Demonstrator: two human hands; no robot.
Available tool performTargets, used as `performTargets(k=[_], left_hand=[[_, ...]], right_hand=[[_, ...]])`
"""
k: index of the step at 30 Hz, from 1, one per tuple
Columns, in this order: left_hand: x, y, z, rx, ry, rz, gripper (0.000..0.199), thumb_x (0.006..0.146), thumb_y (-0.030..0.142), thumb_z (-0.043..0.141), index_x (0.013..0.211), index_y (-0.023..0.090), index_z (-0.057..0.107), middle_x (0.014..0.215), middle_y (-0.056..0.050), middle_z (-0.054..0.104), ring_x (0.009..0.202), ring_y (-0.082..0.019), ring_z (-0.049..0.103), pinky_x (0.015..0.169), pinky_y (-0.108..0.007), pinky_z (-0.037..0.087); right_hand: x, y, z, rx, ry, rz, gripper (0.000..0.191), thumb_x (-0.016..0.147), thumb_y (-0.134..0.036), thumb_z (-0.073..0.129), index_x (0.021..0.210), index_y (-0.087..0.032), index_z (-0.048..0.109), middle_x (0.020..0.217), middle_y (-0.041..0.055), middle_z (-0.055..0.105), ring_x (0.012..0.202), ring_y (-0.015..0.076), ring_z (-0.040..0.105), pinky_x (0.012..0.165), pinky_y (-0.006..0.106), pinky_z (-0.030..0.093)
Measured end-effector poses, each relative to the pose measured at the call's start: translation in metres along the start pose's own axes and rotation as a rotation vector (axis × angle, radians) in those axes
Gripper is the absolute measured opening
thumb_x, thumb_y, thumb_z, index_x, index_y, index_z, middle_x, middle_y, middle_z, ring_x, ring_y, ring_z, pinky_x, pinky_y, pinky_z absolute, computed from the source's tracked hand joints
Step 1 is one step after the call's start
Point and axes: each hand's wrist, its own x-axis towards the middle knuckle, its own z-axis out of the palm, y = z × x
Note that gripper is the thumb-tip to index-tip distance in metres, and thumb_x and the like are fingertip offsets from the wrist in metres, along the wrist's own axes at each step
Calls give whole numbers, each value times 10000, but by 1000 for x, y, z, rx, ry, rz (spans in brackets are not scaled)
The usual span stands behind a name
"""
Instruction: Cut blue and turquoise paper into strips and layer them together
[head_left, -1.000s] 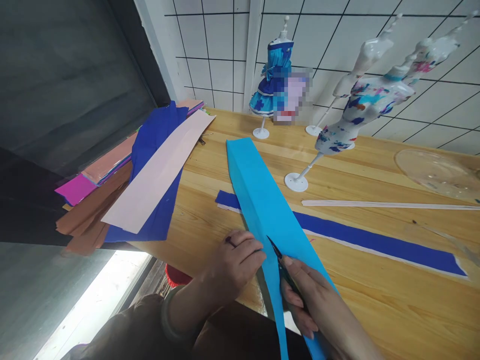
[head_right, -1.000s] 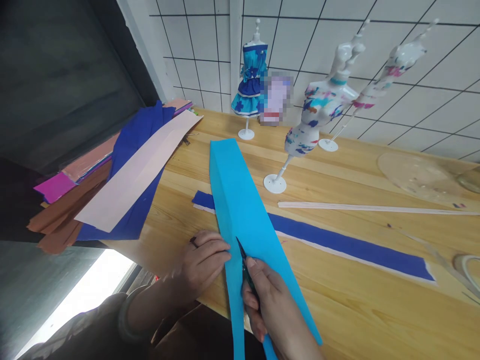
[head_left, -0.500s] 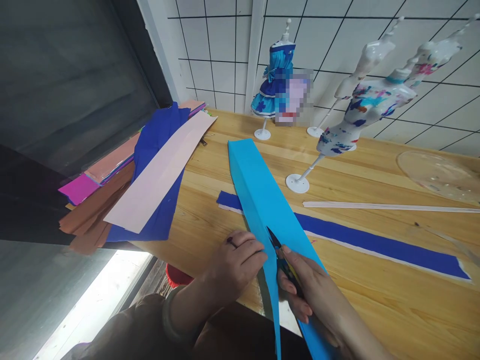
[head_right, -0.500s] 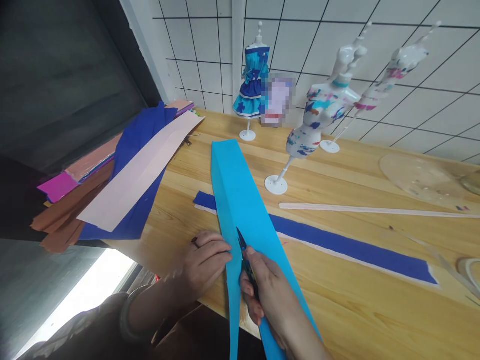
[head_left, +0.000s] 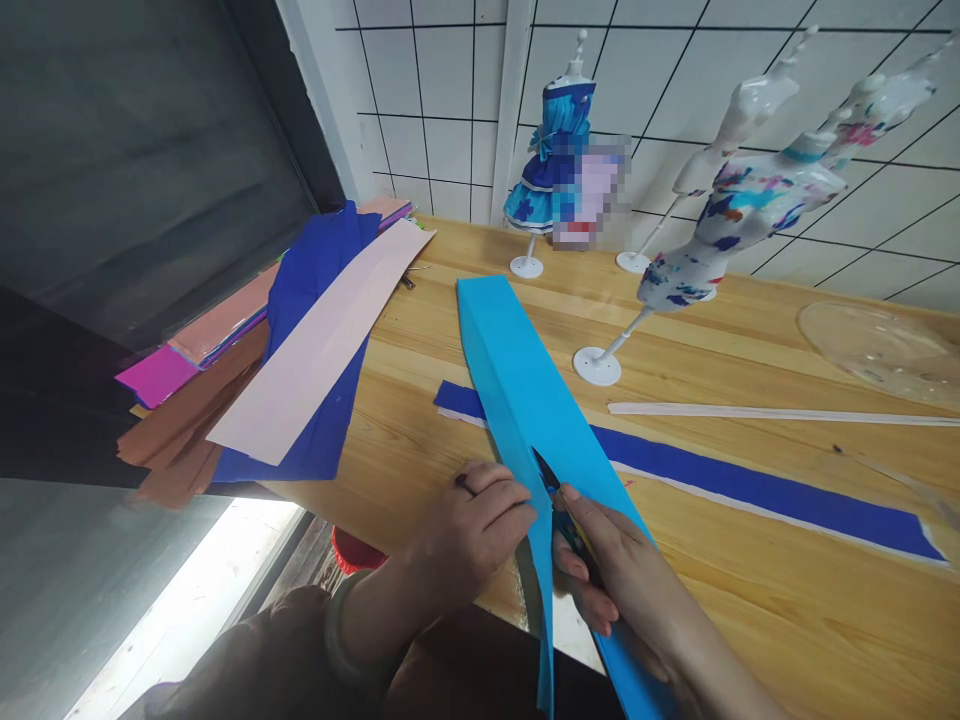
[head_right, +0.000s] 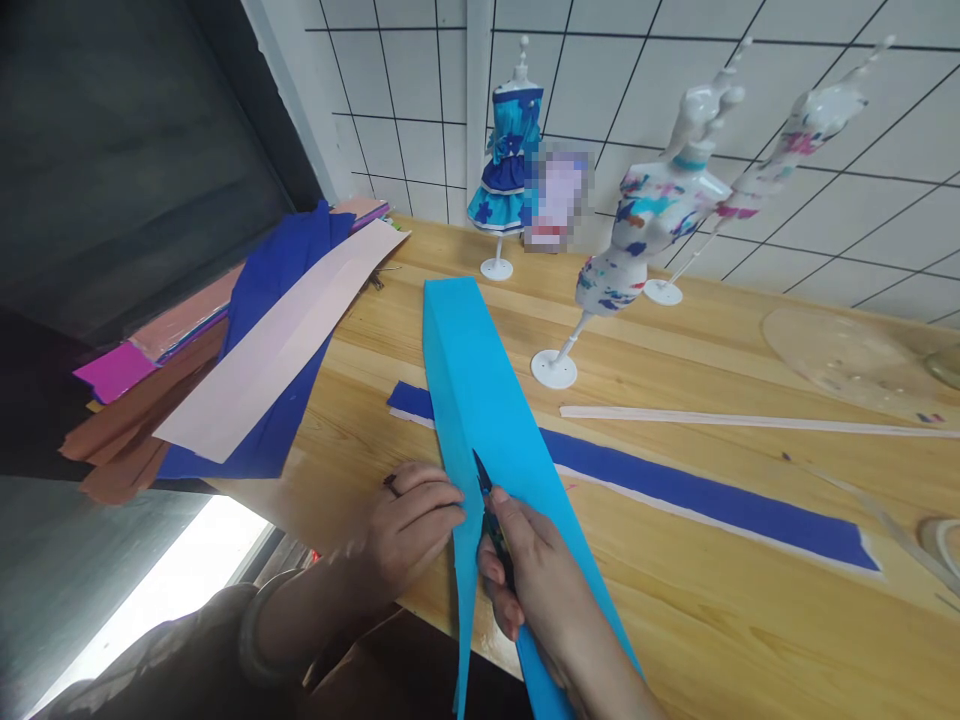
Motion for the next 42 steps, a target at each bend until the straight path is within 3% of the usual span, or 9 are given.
performTargets(k=[12, 22, 30, 36, 42], left_hand=[[0, 0, 0, -3, -15, -4, 146, 882, 122, 452, 867, 162, 591, 886, -65, 626, 959, -181, 534, 832, -324, 429], [2, 0, 0, 8, 7, 9, 179, 894, 126, 422, 840, 164, 588, 869, -61, 622, 938, -174, 537, 825, -322, 436], [3, 0, 0, 8, 8, 14, 163, 879, 109, 442, 821, 165, 583, 848, -59, 622, 926, -175, 549, 805, -321, 448], [5, 1, 0, 36, 38, -118, 171, 830, 78, 468, 918, 164, 586, 962, -84, 615, 959, -208, 536, 803, -358, 464], [12, -2, -4, 116, -51, -173, 207, 869, 103, 426, 978, 167, 591, 1023, -98, 588, 988, -215, 519, 818, -373, 460]], right_hand=[[5, 4, 0, -7, -3, -25, 473, 786, -611, 478, 566, -200, 400, 447, -81, 381, 248, 25, 246, 265, 180, 216], [6, 5, 2, -11, -10, -40, 524, 771, -637, 475, 498, -203, 370, 356, -96, 287, 238, 30, 219, 258, 175, 202], [6, 7, 2, 29, -2, -52, 496, 745, -630, 520, 535, -201, 383, 419, -94, 360, 247, 20, 229, 247, 167, 218], [7, 6, 1, -1, -3, -85, 523, 779, -615, 487, 481, -207, 353, 298, -103, 244, 228, 30, 203, 254, 162, 197], [7, 7, 1, 47, -15, -84, 483, 773, -593, 516, 530, -204, 366, 382, -104, 302, 238, 19, 204, 245, 160, 193]])
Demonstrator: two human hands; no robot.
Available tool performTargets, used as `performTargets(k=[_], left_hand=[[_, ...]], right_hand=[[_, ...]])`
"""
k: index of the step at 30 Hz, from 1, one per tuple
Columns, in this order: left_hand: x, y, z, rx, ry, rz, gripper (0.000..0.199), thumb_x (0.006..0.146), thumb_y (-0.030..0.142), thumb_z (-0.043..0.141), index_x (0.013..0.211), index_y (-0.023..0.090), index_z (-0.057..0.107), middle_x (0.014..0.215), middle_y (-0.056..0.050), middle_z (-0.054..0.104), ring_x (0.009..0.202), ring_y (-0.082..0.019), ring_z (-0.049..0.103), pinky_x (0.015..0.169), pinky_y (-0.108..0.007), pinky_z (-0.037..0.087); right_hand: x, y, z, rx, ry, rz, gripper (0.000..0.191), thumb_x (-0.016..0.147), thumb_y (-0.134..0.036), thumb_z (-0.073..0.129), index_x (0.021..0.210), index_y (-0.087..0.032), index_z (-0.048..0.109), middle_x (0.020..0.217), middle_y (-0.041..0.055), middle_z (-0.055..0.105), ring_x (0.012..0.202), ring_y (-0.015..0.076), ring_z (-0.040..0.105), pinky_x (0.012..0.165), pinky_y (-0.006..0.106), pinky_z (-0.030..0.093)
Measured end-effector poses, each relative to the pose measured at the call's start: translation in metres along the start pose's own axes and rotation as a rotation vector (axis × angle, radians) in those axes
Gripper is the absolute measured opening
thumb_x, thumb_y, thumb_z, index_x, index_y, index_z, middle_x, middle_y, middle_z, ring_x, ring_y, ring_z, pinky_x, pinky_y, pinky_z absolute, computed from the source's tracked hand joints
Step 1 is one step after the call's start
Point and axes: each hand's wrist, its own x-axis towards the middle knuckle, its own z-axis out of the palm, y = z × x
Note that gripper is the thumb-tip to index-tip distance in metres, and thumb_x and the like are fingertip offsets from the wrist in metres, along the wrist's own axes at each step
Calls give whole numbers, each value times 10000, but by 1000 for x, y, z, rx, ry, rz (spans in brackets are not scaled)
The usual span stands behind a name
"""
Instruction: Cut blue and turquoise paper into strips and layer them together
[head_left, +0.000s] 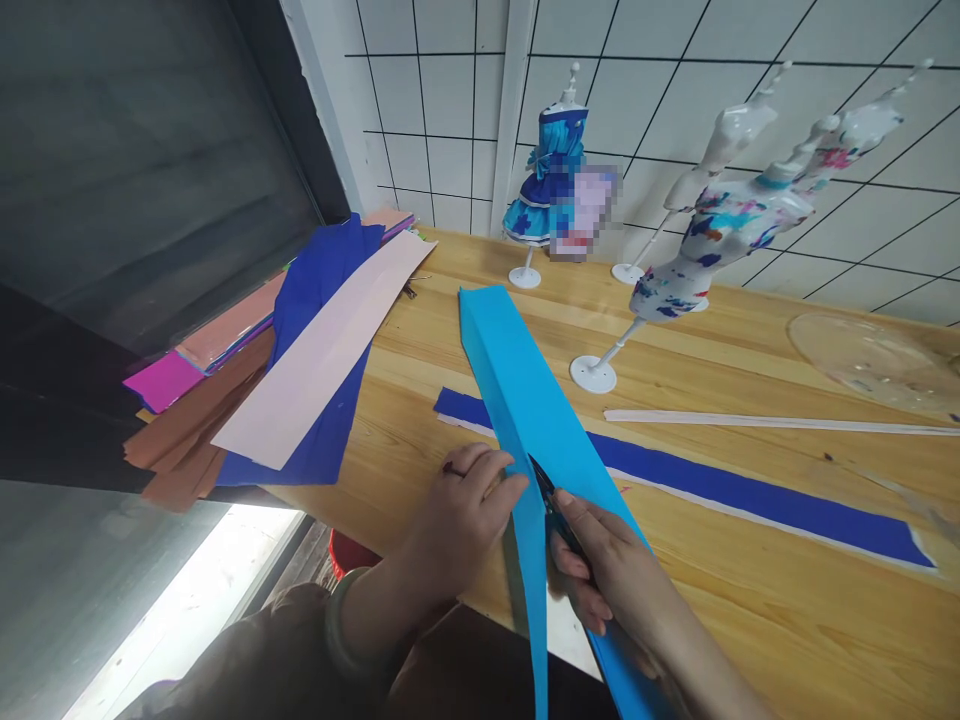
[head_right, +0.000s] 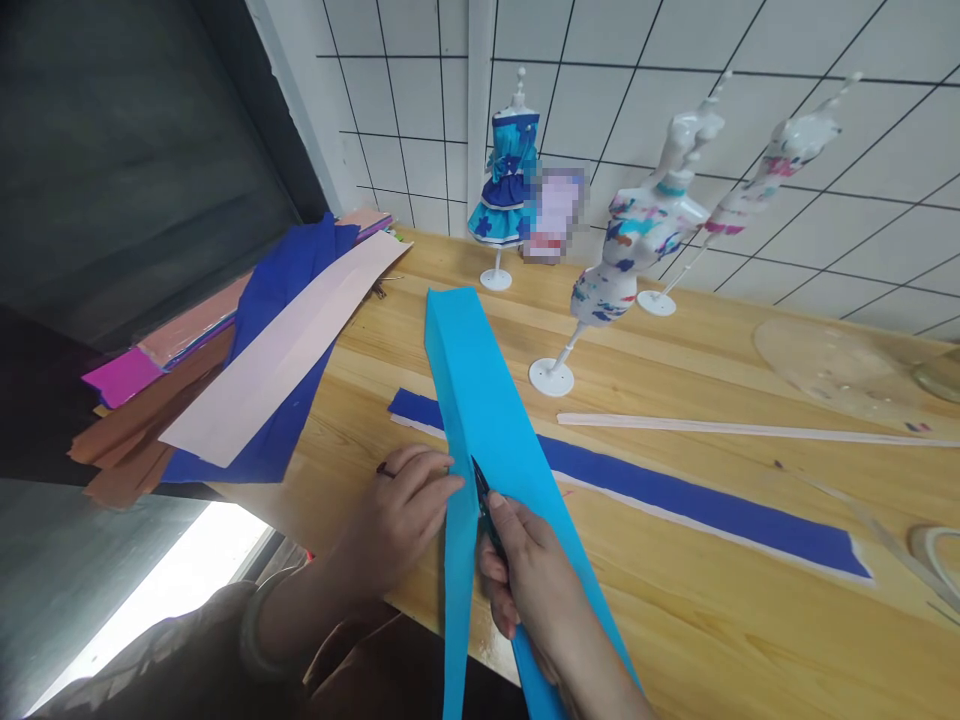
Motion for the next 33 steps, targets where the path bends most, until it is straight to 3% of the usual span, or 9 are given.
performTargets(k=[9, 33], left_hand=[[11, -8, 1, 66, -52, -38, 188, 890, 128, 414, 819, 148, 587, 965, -103, 560, 987, -225, 493, 812, -382, 454], [3, -10, 6, 22, 7, 4, 202, 882, 110, 399, 845, 145, 595, 909, -89, 586, 955, -223, 508, 795, -374, 446]], right_hand=[[-2, -3, 0, 28, -6, 28, 474, 753, -603, 539, 560, -204, 373, 415, -102, 335, 252, 16, 214, 248, 159, 205], [11, -13, 6, 21, -39, 22, 433, 801, -548, 515, 574, -196, 405, 429, -77, 420, 255, 28, 275, 264, 174, 232]])
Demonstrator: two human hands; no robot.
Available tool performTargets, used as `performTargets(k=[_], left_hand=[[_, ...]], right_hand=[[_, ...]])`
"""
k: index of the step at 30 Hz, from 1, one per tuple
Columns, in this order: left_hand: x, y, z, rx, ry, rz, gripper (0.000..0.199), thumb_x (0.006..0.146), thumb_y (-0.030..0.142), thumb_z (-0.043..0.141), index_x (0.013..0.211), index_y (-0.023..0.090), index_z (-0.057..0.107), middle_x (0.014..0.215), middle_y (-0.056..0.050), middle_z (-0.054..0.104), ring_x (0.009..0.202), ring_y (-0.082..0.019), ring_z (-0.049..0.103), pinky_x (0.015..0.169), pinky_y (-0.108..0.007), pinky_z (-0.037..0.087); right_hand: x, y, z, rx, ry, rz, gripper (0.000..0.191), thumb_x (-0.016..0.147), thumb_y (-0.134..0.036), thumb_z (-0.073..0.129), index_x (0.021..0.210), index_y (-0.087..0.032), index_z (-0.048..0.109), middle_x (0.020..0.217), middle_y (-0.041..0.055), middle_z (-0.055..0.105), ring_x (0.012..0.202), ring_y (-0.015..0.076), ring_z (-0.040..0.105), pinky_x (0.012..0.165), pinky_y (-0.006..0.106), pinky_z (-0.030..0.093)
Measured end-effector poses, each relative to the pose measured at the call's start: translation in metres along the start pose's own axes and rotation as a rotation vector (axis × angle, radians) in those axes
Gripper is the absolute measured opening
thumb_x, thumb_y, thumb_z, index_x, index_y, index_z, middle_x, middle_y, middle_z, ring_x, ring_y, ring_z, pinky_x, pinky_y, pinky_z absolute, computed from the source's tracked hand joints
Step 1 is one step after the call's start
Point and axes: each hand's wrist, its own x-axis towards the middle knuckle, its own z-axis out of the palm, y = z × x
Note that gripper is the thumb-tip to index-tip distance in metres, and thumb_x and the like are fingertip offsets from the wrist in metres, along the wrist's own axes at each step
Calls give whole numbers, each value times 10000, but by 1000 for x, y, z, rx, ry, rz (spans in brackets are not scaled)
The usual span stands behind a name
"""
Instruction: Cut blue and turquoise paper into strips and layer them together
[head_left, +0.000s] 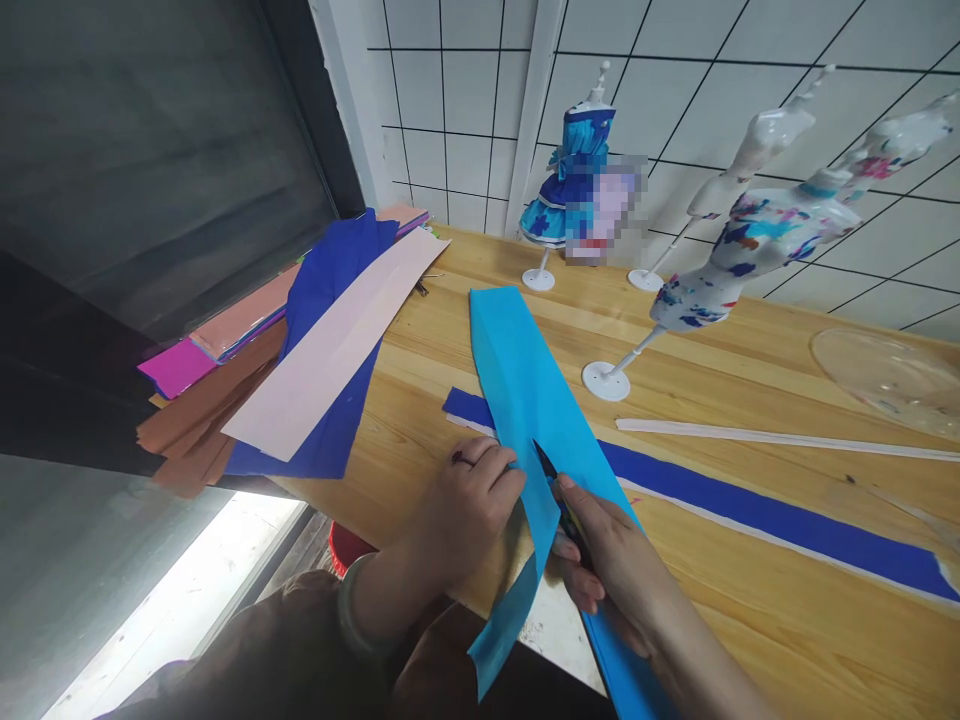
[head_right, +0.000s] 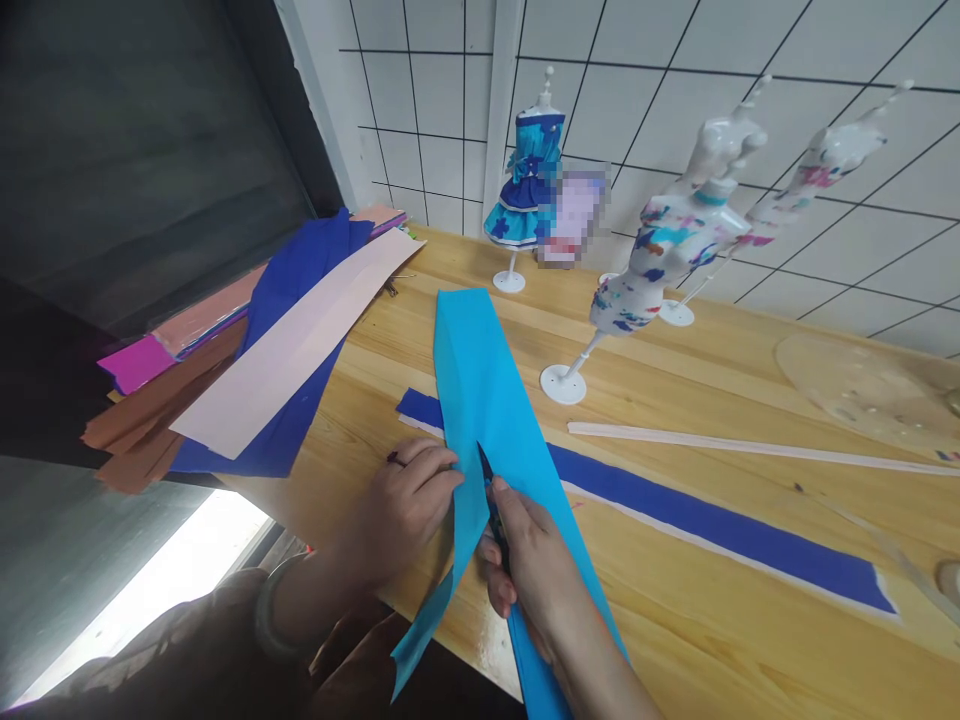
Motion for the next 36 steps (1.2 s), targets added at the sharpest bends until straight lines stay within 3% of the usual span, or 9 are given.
performTargets(k=[25, 36], left_hand=[[0, 0, -4, -4, -13, -4, 183, 880, 100, 418, 854, 142, 594, 902, -80, 592, 955, -214, 512, 789, -362, 450], [-2, -1, 1, 9, 46, 12, 163, 876, 109, 427, 849, 152, 582, 910, -80, 594, 962, -211, 518, 802, -356, 443]], right_hand=[[-1, -1, -3, 23, 9, 28, 395, 793, -549, 533, 645, -205, 410, 443, -99, 396, 257, 23, 256, 259, 161, 227], [6, -12, 3, -44, 40, -4, 392, 814, -509, 521, 600, -200, 409, 434, -90, 409, 259, 29, 287, 264, 168, 255]])
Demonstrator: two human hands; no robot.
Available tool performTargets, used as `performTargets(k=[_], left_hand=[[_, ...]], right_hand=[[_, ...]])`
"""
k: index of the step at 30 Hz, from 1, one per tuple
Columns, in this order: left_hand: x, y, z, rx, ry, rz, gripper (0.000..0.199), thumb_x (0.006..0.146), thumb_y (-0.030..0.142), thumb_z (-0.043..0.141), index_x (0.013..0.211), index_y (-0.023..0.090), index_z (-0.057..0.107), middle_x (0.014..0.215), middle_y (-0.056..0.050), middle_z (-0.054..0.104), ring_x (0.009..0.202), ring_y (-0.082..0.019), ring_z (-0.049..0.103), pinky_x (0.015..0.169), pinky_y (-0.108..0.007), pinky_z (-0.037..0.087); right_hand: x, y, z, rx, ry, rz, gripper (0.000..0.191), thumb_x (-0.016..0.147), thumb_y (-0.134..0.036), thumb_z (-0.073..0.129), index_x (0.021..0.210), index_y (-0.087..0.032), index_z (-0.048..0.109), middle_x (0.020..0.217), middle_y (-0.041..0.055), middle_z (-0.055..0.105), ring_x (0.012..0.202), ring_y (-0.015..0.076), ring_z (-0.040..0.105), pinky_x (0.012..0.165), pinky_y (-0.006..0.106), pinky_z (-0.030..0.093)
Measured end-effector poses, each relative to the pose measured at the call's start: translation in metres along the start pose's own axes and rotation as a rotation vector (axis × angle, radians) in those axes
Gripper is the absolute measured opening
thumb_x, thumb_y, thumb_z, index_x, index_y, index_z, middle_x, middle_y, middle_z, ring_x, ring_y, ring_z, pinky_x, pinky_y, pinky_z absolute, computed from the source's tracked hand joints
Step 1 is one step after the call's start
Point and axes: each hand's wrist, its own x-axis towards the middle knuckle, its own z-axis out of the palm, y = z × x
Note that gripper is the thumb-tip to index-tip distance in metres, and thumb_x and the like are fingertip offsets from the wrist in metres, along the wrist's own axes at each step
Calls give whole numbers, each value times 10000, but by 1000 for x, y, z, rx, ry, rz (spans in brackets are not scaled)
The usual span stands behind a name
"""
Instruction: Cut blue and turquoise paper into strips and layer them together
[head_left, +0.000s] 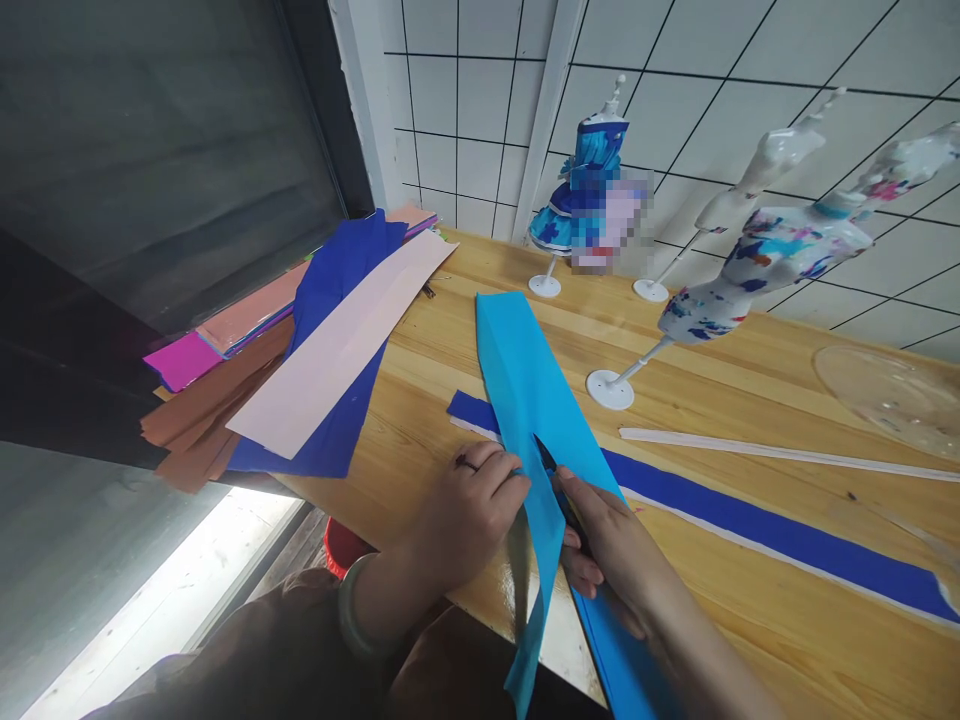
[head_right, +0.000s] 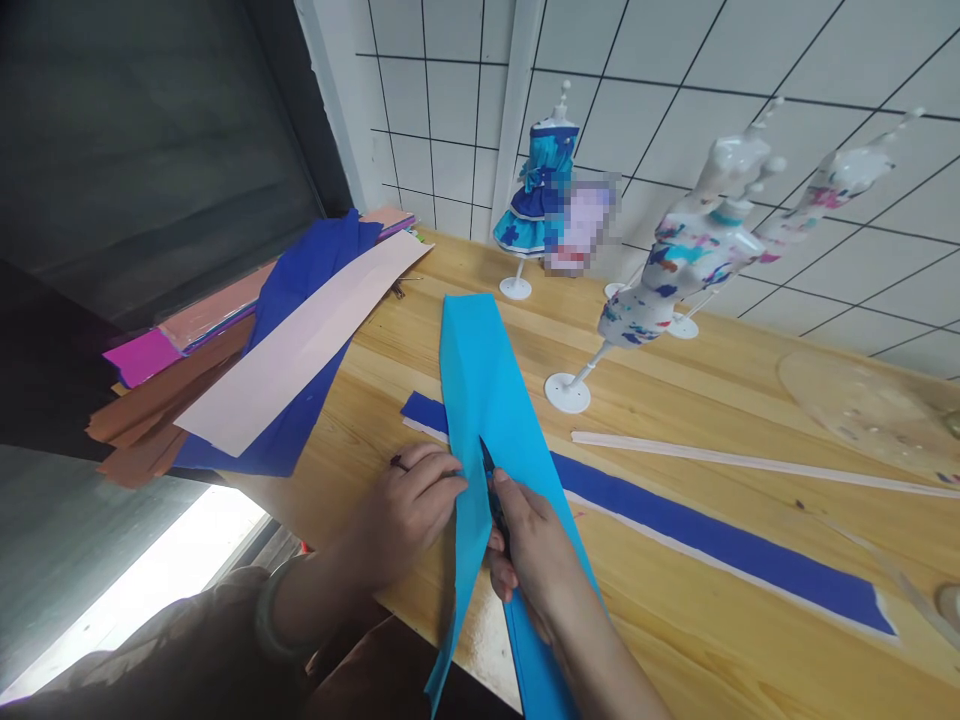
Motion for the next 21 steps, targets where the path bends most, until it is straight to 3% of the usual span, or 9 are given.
performTargets(k=[21], left_hand=[[1, 0, -4, -15, -41, 5, 201, 880, 103, 397, 849, 154, 590, 893, -81, 597, 960, -211, 521, 791, -356, 451]], right_hand=[[6, 1, 3, 9, 13, -9, 407, 764, -537, 560, 568, -208, 421, 386, -93, 373, 254, 46, 276, 256, 181, 237]])
